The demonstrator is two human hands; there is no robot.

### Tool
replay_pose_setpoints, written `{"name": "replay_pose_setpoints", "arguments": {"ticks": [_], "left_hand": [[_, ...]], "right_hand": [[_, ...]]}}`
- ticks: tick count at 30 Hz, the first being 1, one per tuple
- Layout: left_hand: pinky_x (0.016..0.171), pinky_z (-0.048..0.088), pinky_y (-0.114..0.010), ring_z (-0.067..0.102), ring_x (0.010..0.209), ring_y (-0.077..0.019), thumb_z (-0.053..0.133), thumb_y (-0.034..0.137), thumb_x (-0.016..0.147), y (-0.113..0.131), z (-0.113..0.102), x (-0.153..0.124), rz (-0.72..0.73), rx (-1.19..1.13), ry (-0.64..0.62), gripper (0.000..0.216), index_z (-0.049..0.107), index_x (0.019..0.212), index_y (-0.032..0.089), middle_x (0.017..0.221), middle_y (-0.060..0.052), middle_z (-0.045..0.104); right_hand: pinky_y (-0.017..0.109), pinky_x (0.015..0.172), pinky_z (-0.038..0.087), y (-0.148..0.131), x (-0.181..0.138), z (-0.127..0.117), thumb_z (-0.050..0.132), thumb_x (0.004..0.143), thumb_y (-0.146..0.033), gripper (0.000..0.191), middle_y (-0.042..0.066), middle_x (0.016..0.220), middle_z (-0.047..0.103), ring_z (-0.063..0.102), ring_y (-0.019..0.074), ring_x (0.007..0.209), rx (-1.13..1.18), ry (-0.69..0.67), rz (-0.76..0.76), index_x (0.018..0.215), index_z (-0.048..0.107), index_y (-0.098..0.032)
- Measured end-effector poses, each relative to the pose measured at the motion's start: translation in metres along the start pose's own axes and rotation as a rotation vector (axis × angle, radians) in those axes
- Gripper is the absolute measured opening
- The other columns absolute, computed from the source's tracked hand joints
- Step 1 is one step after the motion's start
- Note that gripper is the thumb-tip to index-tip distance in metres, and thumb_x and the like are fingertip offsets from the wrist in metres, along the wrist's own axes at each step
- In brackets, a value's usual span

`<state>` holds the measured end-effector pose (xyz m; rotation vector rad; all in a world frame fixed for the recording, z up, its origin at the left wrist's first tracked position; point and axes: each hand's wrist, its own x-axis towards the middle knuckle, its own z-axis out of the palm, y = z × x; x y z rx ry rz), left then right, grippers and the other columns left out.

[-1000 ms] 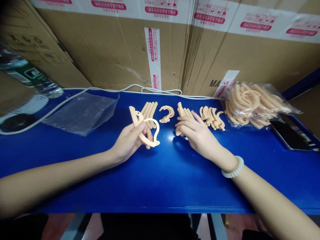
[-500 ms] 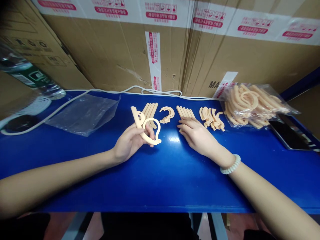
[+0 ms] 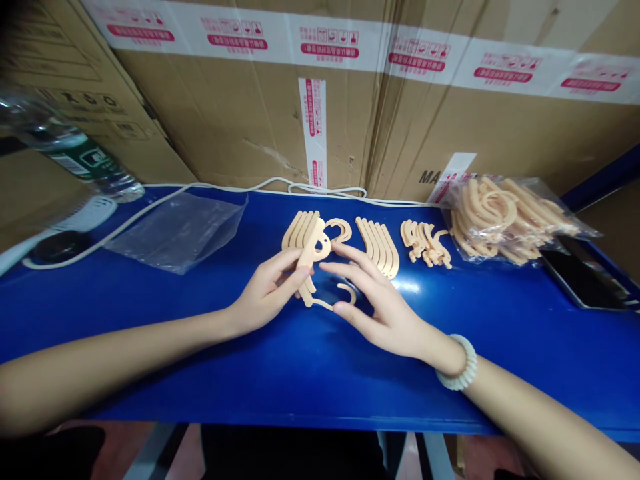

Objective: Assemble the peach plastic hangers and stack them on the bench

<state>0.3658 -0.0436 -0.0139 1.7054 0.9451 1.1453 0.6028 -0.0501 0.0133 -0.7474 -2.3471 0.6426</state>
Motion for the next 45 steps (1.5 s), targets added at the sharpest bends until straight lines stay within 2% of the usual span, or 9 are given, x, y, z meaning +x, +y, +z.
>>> {"name": "replay_pose_setpoints", "arguments": {"ticks": [7, 9, 11, 13, 15, 20, 27, 40, 45], "left_hand": [[0.072, 0.051, -0.026, 0.062, 0.085, -0.0164, 0.053, 0.023, 0.101, -0.003, 0.0, 0.0, 0.215, 0.226, 0.031, 0.022, 0.067, 0.115, 0.015, 0.097, -0.006, 0.066], [0.08, 0.052, -0.028, 0.063, 0.09, -0.0162, 0.052, 0.019, 0.101, -0.004, -0.001, 0.0, 0.268, 0.305, 0.063, 0.022, 0.066, 0.118, 0.015, 0.101, -0.007, 0.067], [0.085, 0.052, -0.029, 0.064, 0.095, -0.0166, 0.051, 0.017, 0.102, -0.006, -0.002, 0.0, 0.319, 0.402, 0.075, 0.025, 0.065, 0.122, 0.015, 0.105, -0.008, 0.067], [0.084, 0.053, -0.029, 0.065, 0.097, -0.0172, 0.048, 0.018, 0.103, -0.007, -0.003, -0.001, 0.377, 0.53, 0.061, 0.028, 0.062, 0.128, 0.015, 0.108, -0.008, 0.066], [0.078, 0.053, -0.028, 0.067, 0.093, -0.0177, 0.047, 0.02, 0.105, -0.009, -0.003, -0.002, 0.466, 0.707, 0.034, 0.029, 0.061, 0.13, 0.015, 0.106, -0.008, 0.068], [0.054, 0.043, -0.028, 0.063, 0.062, -0.0164, 0.05, 0.018, 0.102, -0.007, 0.0, -0.003, 0.738, 1.106, -0.011, 0.019, 0.067, 0.108, 0.015, 0.075, 0.0, 0.065], [0.047, 0.034, -0.03, 0.054, 0.049, -0.0133, 0.046, 0.019, 0.103, 0.002, -0.004, 0.001, 0.841, 1.234, -0.03, 0.026, 0.065, 0.086, 0.015, 0.059, 0.003, 0.055], [0.046, 0.029, -0.029, 0.049, 0.044, -0.012, 0.041, 0.024, 0.107, 0.008, -0.001, -0.001, 0.849, 1.165, -0.046, 0.037, 0.058, 0.075, 0.016, 0.054, 0.002, 0.054], [0.044, 0.023, -0.028, 0.047, 0.04, -0.0119, 0.03, 0.03, 0.11, 0.007, -0.002, -0.004, 0.541, 0.965, -0.113, 0.043, 0.058, 0.079, 0.016, 0.05, 0.003, 0.053]], "right_hand": [[0.046, 0.113, 0.048, -0.001, 0.001, 0.001, 0.066, 0.098, -0.028, 0.032, 0.008, 0.137, 0.063, 0.057, 0.0269, 0.133, 0.417, 0.204, 0.181, 0.13, 0.063, -0.029], [0.036, 0.095, 0.059, 0.001, 0.001, 0.002, 0.068, 0.097, -0.027, 0.023, 0.005, 0.117, 0.069, 0.07, 0.0216, 0.108, 0.476, 0.312, 0.25, 0.119, 0.061, -0.027], [0.025, 0.066, 0.059, 0.003, 0.0, 0.003, 0.067, 0.099, -0.028, 0.02, 0.001, 0.097, 0.068, 0.071, 0.0132, 0.073, 0.495, 0.353, 0.336, 0.115, 0.055, -0.027], [0.02, 0.047, 0.047, 0.005, -0.001, 0.004, 0.06, 0.102, -0.032, 0.016, -0.002, 0.082, 0.064, 0.058, 0.0083, 0.052, 0.49, 0.273, 0.388, 0.114, 0.052, -0.025], [0.02, 0.042, 0.041, 0.004, -0.001, 0.006, 0.054, 0.105, -0.036, 0.016, -0.003, 0.072, 0.062, 0.052, 0.0073, 0.045, 0.492, 0.149, 0.402, 0.113, 0.053, -0.022], [0.02, 0.043, 0.04, -0.002, -0.002, 0.011, 0.055, 0.104, -0.04, 0.023, -0.003, 0.066, 0.063, 0.05, 0.0073, 0.044, 0.572, -0.029, 0.475, 0.109, 0.057, -0.017], [0.02, 0.04, 0.043, -0.009, 0.001, 0.01, 0.05, 0.103, -0.054, 0.04, 0.0, 0.062, 0.067, 0.053, 0.0091, 0.039, 0.622, -0.154, 0.566, 0.096, 0.061, -0.016], [0.021, 0.045, 0.038, -0.014, -0.006, 0.015, 0.047, 0.107, -0.026, 0.031, -0.005, 0.053, 0.056, 0.051, 0.0082, 0.041, -0.005, 0.025, 0.17, 0.078, 0.054, -0.019], [0.027, 0.046, 0.033, -0.012, -0.009, 0.015, 0.046, 0.107, -0.019, 0.027, -0.001, 0.059, 0.059, 0.049, 0.011, 0.045, -0.352, 0.039, -0.099, 0.082, 0.057, -0.018]]}}
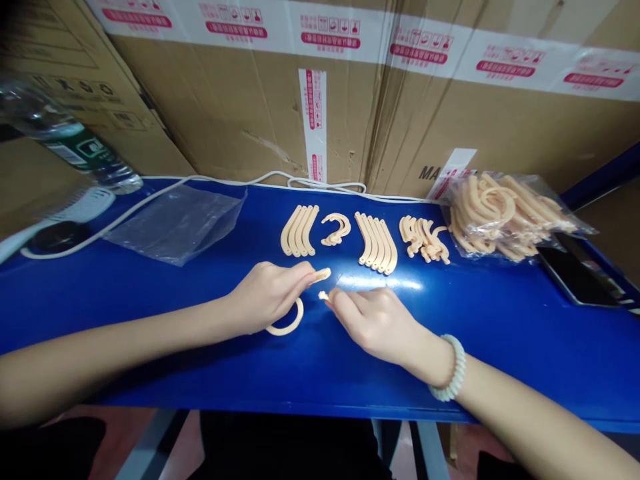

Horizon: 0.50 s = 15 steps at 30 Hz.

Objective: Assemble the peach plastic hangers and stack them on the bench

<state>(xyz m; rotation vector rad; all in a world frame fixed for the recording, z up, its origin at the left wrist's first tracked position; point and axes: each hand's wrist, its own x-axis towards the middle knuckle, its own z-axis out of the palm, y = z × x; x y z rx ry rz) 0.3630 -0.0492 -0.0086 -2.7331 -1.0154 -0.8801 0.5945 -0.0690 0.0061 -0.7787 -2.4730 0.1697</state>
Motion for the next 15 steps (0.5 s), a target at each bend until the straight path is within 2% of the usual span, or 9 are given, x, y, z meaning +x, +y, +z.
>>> {"name": "replay_pose_setpoints", "arguments": {"ticks": [2, 6, 9, 12, 15], "left_hand": [[0.045, 0.025, -0.026, 0.048, 0.042, -0.012, 0.029, 0.032, 0.109, 0.0, -0.001, 0.0, -0.143, -0.135, -0.073, 0.043, 0.058, 0.082, 0.016, 0.053, 0.003, 0.055], [0.052, 0.033, -0.024, 0.051, 0.049, -0.0111, 0.036, 0.036, 0.105, -0.001, -0.002, 0.004, -0.429, -0.463, -0.14, 0.036, 0.06, 0.085, 0.018, 0.058, 0.004, 0.054], [0.047, 0.031, -0.022, 0.041, 0.044, -0.0096, 0.042, 0.045, 0.102, -0.003, 0.0, 0.006, -0.629, -0.81, -0.117, 0.036, 0.061, 0.087, 0.018, 0.053, 0.007, 0.041], [0.042, 0.028, -0.02, 0.037, 0.039, -0.0087, 0.049, 0.054, 0.097, -0.006, 0.006, 0.006, -0.789, -1.106, -0.107, 0.039, 0.061, 0.097, 0.017, 0.051, 0.009, 0.037], [0.044, 0.033, -0.02, 0.044, 0.04, -0.0091, 0.058, 0.056, 0.091, -0.008, 0.008, 0.007, -0.843, -1.225, -0.102, 0.043, 0.062, 0.101, 0.014, 0.052, 0.008, 0.043]], "right_hand": [[0.027, 0.047, 0.035, 0.003, 0.0, -0.002, 0.045, 0.107, -0.019, 0.024, 0.0, 0.063, 0.062, 0.052, 0.0115, 0.047, -0.035, 0.034, -0.022, 0.088, 0.059, -0.017], [0.024, 0.054, 0.046, 0.014, 0.003, -0.015, 0.047, 0.108, -0.026, 0.014, -0.002, 0.069, 0.066, 0.06, 0.0116, 0.053, 0.217, 0.101, 0.248, 0.115, 0.057, -0.019], [0.028, 0.062, 0.052, 0.029, 0.005, -0.031, 0.051, 0.106, -0.03, 0.012, 0.003, 0.082, 0.071, 0.066, 0.0157, 0.066, 0.338, 0.246, 0.408, 0.115, 0.055, -0.023], [0.039, 0.078, 0.056, 0.051, 0.007, -0.051, 0.06, 0.101, -0.032, 0.009, 0.009, 0.103, 0.071, 0.068, 0.0237, 0.09, 0.208, 0.419, 0.362, 0.102, 0.064, -0.023], [0.045, 0.088, 0.053, 0.076, 0.006, -0.069, 0.063, 0.098, -0.029, 0.01, 0.009, 0.105, 0.07, 0.065, 0.0271, 0.099, -0.069, 0.436, 0.214, 0.093, 0.071, -0.024]]}}
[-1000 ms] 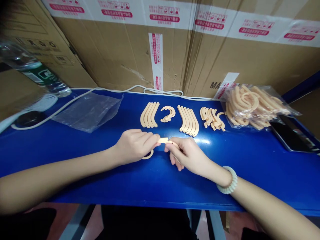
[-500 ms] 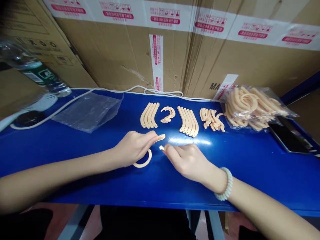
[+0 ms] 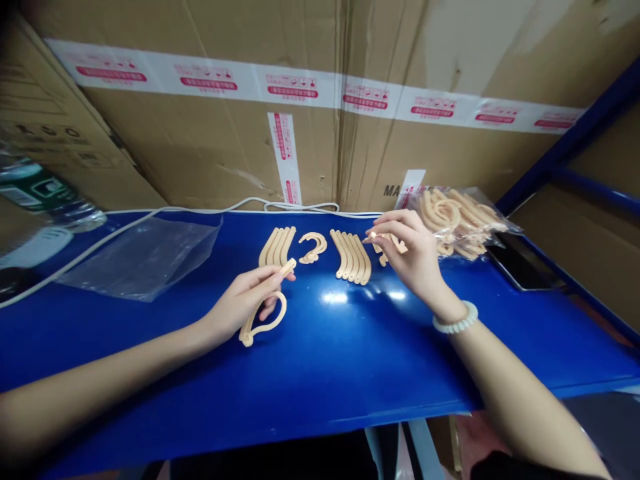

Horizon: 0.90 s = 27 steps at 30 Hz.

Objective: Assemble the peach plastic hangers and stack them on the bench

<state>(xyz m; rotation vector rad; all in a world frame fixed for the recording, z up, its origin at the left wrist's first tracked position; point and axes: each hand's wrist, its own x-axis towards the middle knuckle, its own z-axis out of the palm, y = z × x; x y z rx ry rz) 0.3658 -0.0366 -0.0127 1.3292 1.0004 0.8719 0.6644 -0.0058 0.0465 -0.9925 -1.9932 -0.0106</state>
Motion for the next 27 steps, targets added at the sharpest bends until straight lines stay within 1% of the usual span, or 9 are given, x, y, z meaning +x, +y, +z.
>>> {"name": "replay_pose_setpoints", "arguments": {"ticks": [2, 5, 10, 12, 15, 19, 21, 23, 27], "left_hand": [[0.046, 0.037, -0.021, 0.048, 0.042, -0.0098, 0.062, 0.056, 0.088, 0.001, -0.001, 0.0, -0.003, -0.035, 0.003, 0.045, 0.062, 0.103, 0.014, 0.054, 0.006, 0.048], [0.048, 0.04, -0.022, 0.051, 0.045, -0.0105, 0.064, 0.054, 0.088, 0.004, 0.0, -0.002, 0.008, -0.055, 0.023, 0.044, 0.063, 0.103, 0.013, 0.056, 0.005, 0.052], [0.048, 0.041, -0.022, 0.051, 0.045, -0.0112, 0.064, 0.052, 0.089, 0.006, 0.001, -0.002, 0.003, -0.111, 0.09, 0.04, 0.064, 0.103, 0.014, 0.054, 0.004, 0.054], [0.047, 0.041, -0.022, 0.051, 0.045, -0.0113, 0.065, 0.051, 0.088, 0.005, 0.001, -0.001, -0.001, -0.159, 0.129, 0.039, 0.064, 0.102, 0.014, 0.053, 0.004, 0.054], [0.049, 0.044, -0.022, 0.053, 0.048, -0.0114, 0.068, 0.048, 0.086, 0.006, 0.0, -0.001, -0.007, -0.227, 0.175, 0.037, 0.064, 0.098, 0.014, 0.055, 0.002, 0.058], [0.06, 0.052, -0.024, 0.061, 0.058, -0.0129, 0.072, 0.047, 0.083, 0.012, -0.001, -0.001, -0.011, -0.263, 0.248, 0.037, 0.065, 0.095, 0.013, 0.065, -0.001, 0.066], [0.067, 0.055, -0.027, 0.066, 0.066, -0.0153, 0.073, 0.046, 0.082, 0.018, -0.001, -0.001, 0.014, -0.249, 0.28, 0.037, 0.066, 0.094, 0.012, 0.072, -0.004, 0.069], [0.07, 0.055, -0.028, 0.07, 0.073, -0.018, 0.073, 0.045, 0.081, 0.027, -0.003, -0.001, 0.038, -0.22, 0.287, 0.036, 0.066, 0.094, 0.013, 0.076, -0.005, 0.071], [0.063, 0.054, -0.026, 0.071, 0.075, -0.0193, 0.074, 0.044, 0.081, 0.044, -0.009, -0.002, 0.11, -0.149, 0.258, 0.036, 0.065, 0.099, 0.015, 0.082, -0.005, 0.074]], "right_hand": [[0.043, 0.083, 0.052, 0.016, 0.004, -0.006, 0.059, 0.099, -0.025, 0.016, 0.009, 0.099, 0.07, 0.064, 0.0253, 0.093, -0.147, -0.06, -0.099, 0.092, 0.074, -0.024], [0.041, 0.076, 0.048, 0.034, 0.003, -0.011, 0.056, 0.099, -0.02, 0.021, 0.009, 0.095, 0.072, 0.059, 0.0254, 0.088, -0.366, -0.223, -0.189, 0.092, 0.075, -0.022], [0.039, 0.076, 0.043, 0.047, -0.005, -0.013, 0.057, 0.091, -0.009, 0.021, 0.011, 0.098, 0.073, 0.057, 0.0277, 0.094, -0.674, -0.47, -0.18, 0.088, 0.076, -0.017], [0.039, 0.076, 0.044, 0.048, -0.006, -0.014, 0.054, 0.087, -0.003, 0.025, 0.012, 0.097, 0.074, 0.057, 0.0281, 0.093, -0.723, -0.507, -0.152, 0.086, 0.076, -0.016], [0.04, 0.077, 0.046, 0.044, -0.007, -0.01, 0.051, 0.083, -0.001, 0.029, 0.014, 0.096, 0.074, 0.058, 0.0286, 0.091, -0.692, -0.488, -0.12, 0.089, 0.075, -0.015], [0.043, 0.083, 0.05, 0.017, -0.01, 0.007, 0.048, 0.089, -0.004, 0.035, 0.014, 0.108, 0.071, 0.06, 0.0284, 0.096, -0.422, -0.332, -0.152, 0.115, 0.07, -0.014], [0.045, 0.088, 0.05, -0.008, -0.011, 0.018, 0.047, 0.095, -0.009, 0.038, 0.015, 0.117, 0.069, 0.06, 0.0278, 0.103, -0.252, -0.27, -0.234, 0.129, 0.063, -0.016], [0.047, 0.093, 0.049, -0.036, -0.011, 0.027, 0.051, 0.098, -0.015, 0.038, 0.014, 0.124, 0.067, 0.06, 0.028, 0.111, -0.14, -0.286, -0.365, 0.135, 0.058, -0.017], [0.051, 0.099, 0.045, -0.078, -0.006, 0.041, 0.06, 0.1, -0.03, 0.035, 0.015, 0.123, 0.069, 0.057, 0.0302, 0.118, -0.229, -0.321, -0.637, 0.129, 0.062, -0.013]]}}
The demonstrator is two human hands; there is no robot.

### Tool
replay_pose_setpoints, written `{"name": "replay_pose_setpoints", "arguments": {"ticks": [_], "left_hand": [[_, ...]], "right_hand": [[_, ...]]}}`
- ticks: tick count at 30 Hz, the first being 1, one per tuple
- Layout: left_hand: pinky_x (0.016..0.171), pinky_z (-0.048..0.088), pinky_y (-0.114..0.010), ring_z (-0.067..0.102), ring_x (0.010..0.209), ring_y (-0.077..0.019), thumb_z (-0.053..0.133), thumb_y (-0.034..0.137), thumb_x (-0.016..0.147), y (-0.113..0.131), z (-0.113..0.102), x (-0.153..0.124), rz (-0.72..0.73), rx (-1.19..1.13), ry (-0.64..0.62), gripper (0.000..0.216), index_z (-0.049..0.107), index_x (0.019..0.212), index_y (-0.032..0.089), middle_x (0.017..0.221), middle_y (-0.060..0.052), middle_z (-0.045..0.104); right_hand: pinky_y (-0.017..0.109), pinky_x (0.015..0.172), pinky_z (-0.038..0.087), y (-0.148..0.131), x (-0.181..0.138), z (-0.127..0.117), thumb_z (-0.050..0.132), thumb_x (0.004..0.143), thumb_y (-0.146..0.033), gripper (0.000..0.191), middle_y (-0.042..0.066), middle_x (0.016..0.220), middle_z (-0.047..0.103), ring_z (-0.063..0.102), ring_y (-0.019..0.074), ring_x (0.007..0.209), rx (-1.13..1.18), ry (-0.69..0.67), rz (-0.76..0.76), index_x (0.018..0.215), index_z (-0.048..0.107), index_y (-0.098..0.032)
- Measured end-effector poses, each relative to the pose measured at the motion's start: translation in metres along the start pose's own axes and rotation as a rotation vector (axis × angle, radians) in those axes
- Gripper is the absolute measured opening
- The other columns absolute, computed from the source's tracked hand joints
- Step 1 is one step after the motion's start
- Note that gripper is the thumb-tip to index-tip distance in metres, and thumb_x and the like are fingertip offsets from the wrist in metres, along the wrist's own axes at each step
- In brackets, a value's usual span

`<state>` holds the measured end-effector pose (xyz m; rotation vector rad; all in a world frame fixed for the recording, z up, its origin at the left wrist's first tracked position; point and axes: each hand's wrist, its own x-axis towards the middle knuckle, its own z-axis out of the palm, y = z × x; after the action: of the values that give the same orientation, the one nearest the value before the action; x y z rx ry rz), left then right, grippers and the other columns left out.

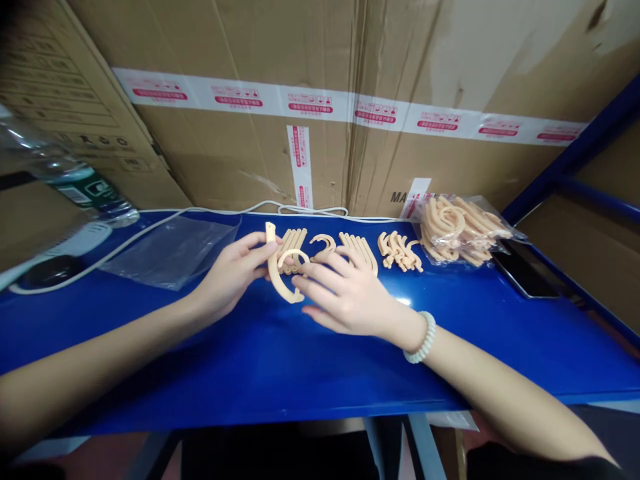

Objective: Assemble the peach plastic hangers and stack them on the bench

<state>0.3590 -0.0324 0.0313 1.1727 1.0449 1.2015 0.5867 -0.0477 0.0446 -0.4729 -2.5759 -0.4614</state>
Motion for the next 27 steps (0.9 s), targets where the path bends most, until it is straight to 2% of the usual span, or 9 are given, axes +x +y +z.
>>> {"name": "replay_pose_setpoints", "arguments": {"ticks": [4, 8, 12, 14, 16, 19, 21, 24, 27], "left_hand": [[0.063, 0.058, -0.029, 0.071, 0.071, -0.0189, 0.073, 0.045, 0.084, 0.005, -0.006, -0.002, 0.1, 0.014, -0.07, 0.034, 0.061, 0.098, 0.015, 0.08, -0.005, 0.073], [0.063, 0.059, -0.028, 0.072, 0.072, -0.0183, 0.07, 0.047, 0.088, -0.012, -0.013, -0.008, 0.099, 0.023, -0.077, 0.037, 0.057, 0.104, 0.015, 0.084, -0.007, 0.074], [0.063, 0.062, -0.028, 0.073, 0.081, -0.0188, 0.068, 0.044, 0.091, -0.032, -0.018, -0.011, 0.131, 0.05, -0.01, 0.05, 0.048, 0.128, 0.016, 0.11, -0.013, 0.072], [0.067, 0.064, -0.031, 0.073, 0.088, -0.0188, 0.067, 0.038, 0.092, -0.036, -0.02, -0.012, 0.273, 0.116, 0.084, 0.057, 0.04, 0.139, 0.022, 0.132, -0.015, 0.063], [0.083, 0.064, -0.038, 0.07, 0.106, -0.0217, 0.067, 0.03, 0.093, -0.037, -0.022, -0.014, 0.514, 0.303, 0.155, 0.054, 0.042, 0.14, 0.026, 0.144, -0.015, 0.053], [0.112, 0.048, -0.053, 0.055, 0.133, -0.0282, 0.07, 0.023, 0.092, -0.036, -0.024, -0.019, 0.93, 0.779, 0.024, 0.042, 0.055, 0.131, 0.024, 0.14, -0.013, 0.058], [0.12, 0.031, -0.063, 0.054, 0.135, -0.0295, 0.07, 0.022, 0.093, -0.036, -0.023, -0.025, 1.127, 1.035, -0.096, 0.029, 0.062, 0.12, 0.024, 0.132, -0.009, 0.067], [0.123, 0.017, -0.067, 0.059, 0.13, -0.028, 0.066, 0.019, 0.095, -0.037, -0.02, -0.032, 1.244, 1.175, -0.09, 0.008, 0.066, 0.103, 0.021, 0.122, -0.006, 0.073], [0.124, 0.02, -0.062, 0.067, 0.118, -0.0241, 0.061, 0.015, 0.098, -0.035, -0.017, -0.034, 1.267, 1.234, -0.122, 0.009, 0.067, 0.094, 0.019, 0.108, -0.004, 0.077]], "right_hand": [[0.047, 0.099, 0.042, -0.008, 0.013, 0.012, 0.06, 0.101, -0.022, 0.022, 0.013, 0.111, 0.074, 0.059, 0.0275, 0.114, -0.16, -0.004, -0.1, 0.118, 0.068, -0.011], [0.044, 0.096, 0.042, -0.007, 0.005, 0.033, 0.063, 0.098, -0.013, 0.016, 0.009, 0.103, 0.074, 0.06, 0.0249, 0.108, -0.141, 0.037, -0.078, 0.112, 0.069, -0.013], [0.047, 0.097, 0.04, -0.007, -0.007, 0.04, 0.062, 0.101, -0.024, 0.013, 0.005, 0.088, 0.07, 0.06, 0.0249, 0.104, -0.065, 0.022, -0.003, 0.107, 0.07, -0.016], [0.048, 0.099, 0.038, -0.006, -0.009, 0.036, 0.058, 0.103, -0.026, 0.015, 0.004, 0.084, 0.068, 0.061, 0.0237, 0.099, -0.052, 0.019, 0.049, 0.107, 0.07, -0.017], [0.048, 0.099, 0.036, -0.005, -0.008, 0.031, 0.055, 0.104, -0.025, 0.017, 0.003, 0.084, 0.068, 0.061, 0.0215, 0.092, -0.059, 0.021, 0.093, 0.107, 0.07, -0.019], [0.047, 0.098, 0.034, -0.006, -0.007, 0.026, 0.052, 0.105, -0.024, 0.019, 0.002, 0.082, 0.066, 0.058, 0.0188, 0.082, -0.067, 0.023, 0.124, 0.105, 0.07, -0.02], [0.046, 0.096, 0.034, -0.009, -0.006, 0.026, 0.052, 0.104, -0.023, 0.018, 0.001, 0.079, 0.065, 0.056, 0.0183, 0.079, -0.071, 0.036, 0.117, 0.101, 0.07, -0.02], [0.044, 0.092, 0.036, -0.016, -0.004, 0.028, 0.055, 0.103, -0.02, 0.016, 0.0, 0.075, 0.063, 0.053, 0.0178, 0.077, -0.082, 0.064, 0.083, 0.096, 0.069, -0.017], [0.042, 0.09, 0.036, -0.02, -0.003, 0.029, 0.054, 0.103, -0.019, 0.016, -0.001, 0.072, 0.061, 0.051, 0.0165, 0.075, -0.097, 0.082, 0.063, 0.096, 0.068, -0.017]]}}
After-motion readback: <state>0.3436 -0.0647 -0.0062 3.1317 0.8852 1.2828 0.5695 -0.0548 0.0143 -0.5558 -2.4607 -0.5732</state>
